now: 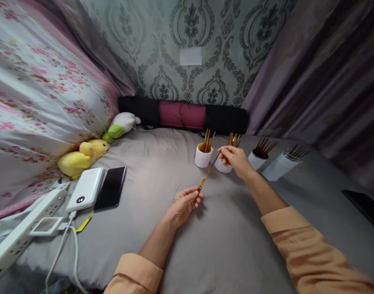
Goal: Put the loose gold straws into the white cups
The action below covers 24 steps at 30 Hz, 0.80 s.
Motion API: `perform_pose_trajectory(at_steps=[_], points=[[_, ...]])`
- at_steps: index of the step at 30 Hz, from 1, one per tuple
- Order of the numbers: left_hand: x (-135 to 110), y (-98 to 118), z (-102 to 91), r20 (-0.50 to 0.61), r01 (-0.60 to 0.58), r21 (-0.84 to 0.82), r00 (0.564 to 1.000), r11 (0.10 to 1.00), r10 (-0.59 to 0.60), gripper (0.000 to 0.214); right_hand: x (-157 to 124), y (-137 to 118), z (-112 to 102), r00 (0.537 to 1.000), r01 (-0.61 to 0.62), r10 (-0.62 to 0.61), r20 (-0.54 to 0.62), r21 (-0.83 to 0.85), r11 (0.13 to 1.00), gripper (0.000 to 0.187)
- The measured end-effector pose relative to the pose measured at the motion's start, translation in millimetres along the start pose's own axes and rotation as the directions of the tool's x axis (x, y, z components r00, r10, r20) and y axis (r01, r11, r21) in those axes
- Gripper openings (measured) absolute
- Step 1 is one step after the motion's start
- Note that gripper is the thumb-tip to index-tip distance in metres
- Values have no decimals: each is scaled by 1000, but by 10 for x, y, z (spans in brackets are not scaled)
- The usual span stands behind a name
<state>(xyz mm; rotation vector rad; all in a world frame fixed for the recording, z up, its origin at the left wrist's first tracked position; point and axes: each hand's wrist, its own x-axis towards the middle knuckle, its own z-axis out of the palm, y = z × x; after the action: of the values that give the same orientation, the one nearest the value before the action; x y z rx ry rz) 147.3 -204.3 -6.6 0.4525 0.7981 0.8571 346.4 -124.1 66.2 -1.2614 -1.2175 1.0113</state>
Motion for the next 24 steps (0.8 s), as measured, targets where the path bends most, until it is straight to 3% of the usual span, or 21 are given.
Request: perform_pose_trajectory(at_steps=[13, 24], points=[[23, 8, -39, 5, -7, -52, 1000, 999, 8, 18, 49, -99, -16, 999, 31, -31, -27, -4, 1000, 27], [51, 3, -76, 40, 3, -113, 999, 994, 1, 17, 266, -377, -110, 977, 119, -119, -177, -13, 993, 20]])
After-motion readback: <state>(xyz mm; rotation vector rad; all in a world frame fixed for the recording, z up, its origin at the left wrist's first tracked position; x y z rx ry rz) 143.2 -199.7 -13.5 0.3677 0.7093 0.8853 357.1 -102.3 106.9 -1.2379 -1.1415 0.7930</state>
